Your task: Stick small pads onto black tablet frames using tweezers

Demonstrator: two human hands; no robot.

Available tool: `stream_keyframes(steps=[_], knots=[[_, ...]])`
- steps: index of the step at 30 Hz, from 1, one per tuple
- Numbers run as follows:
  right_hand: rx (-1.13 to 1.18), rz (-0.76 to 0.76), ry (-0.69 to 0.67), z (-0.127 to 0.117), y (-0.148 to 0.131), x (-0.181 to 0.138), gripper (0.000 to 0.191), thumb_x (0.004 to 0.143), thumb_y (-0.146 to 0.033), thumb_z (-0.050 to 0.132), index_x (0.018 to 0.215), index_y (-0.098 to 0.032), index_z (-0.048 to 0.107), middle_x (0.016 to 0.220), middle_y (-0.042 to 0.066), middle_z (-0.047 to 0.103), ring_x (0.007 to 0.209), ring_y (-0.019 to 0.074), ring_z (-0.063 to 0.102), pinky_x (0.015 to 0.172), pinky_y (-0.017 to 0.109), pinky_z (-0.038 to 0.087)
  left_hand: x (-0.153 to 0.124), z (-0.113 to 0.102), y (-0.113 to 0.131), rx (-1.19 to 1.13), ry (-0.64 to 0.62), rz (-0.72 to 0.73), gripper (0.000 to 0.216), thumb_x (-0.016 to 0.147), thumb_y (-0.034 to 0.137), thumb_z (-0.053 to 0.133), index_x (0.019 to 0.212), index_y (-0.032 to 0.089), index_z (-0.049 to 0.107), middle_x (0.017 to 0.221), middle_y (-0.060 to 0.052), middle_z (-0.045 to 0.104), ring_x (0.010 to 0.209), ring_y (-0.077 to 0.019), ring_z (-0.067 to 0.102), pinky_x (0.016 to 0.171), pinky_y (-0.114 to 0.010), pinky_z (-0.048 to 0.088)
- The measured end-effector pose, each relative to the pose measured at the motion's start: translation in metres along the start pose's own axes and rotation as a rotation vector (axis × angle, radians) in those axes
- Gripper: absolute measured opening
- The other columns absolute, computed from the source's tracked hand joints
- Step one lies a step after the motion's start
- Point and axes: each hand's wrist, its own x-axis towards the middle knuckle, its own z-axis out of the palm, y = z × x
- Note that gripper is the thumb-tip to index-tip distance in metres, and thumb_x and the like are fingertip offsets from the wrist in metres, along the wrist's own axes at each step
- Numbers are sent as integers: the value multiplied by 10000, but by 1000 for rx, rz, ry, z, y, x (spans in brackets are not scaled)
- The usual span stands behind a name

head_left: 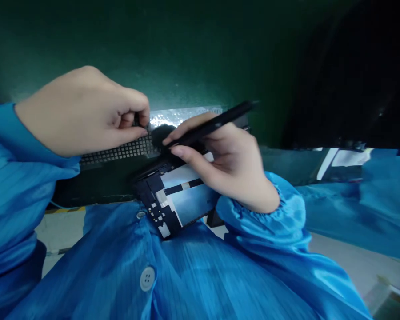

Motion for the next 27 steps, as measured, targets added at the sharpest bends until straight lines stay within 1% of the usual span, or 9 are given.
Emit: stream_keyframes(steps=[2,6,9,13,15,18,22,25,27], knots=[[2,-37,-92,5,7,13,105,1085,-273,730,1170,-212,727,1125,36,840,1090,207,819,992,357,680,2,-2,4,-4,-21,-39,1198,771,1012,72,997,103,819,661,59,550,984,-294,830,960,-737,592],[16,-32,-87,12,16,16,111,1081,-228,725,1186,-194,728,1168,49,839,1100,198,817,1002,342,661,2,-5,9,13,-64,-119,860,902,831,386,995,86,807,639,98,520,1013,-298,835,965,-741,595],[27,-32,-77,15,15,13,96,1085,-245,713,1174,-218,736,1169,52,839,1091,214,815,991,367,668,1,-5,12,35,-77,-112,815,923,757,377,1018,68,803,651,101,528,1002,-294,838,931,-716,605],[201,56,-75,11,12,16,47,1044,-252,767,1088,-236,759,1076,35,847,973,214,813,930,385,686,1,-4,7,72,-52,-91,849,913,823,373,1008,103,813,669,79,565,885,-236,813,950,-651,624],[444,148,32,0,12,13,39,1027,-254,790,1052,-239,764,1008,9,843,870,180,804,855,349,688,1,-6,0,7,-20,-54,913,892,903,337,999,141,827,674,56,584,778,-181,749,981,-616,621],[680,248,373,-23,12,-10,53,1002,-287,806,988,-244,779,903,-14,814,747,131,743,721,275,636,0,-6,0,-18,63,-7,1036,912,954,171,969,147,819,707,3,569,758,-182,683,987,-635,599],[529,491,784,-27,7,-84,95,958,-291,805,921,-243,732,811,-21,749,694,112,644,644,235,535,-25,12,40,147,141,-58,926,1022,870,157,1018,158,749,886,-74,560,875,-310,710,950,-699,609],[412,536,897,-4,9,-145,111,997,-304,792,1004,-249,696,879,-19,764,728,107,669,689,237,550,-49,38,81,207,106,-28,805,1022,831,319,1293,176,702,1150,-183,620,1127,-444,683,1036,-700,608],[340,479,897,10,16,-169,115,1042,-323,753,1087,-260,669,979,1,777,835,129,730,770,274,599,-57,51,95,269,85,-2,858,1014,822,345,1462,146,623,1239,-230,612,1219,-491,628,1072,-713,593]])
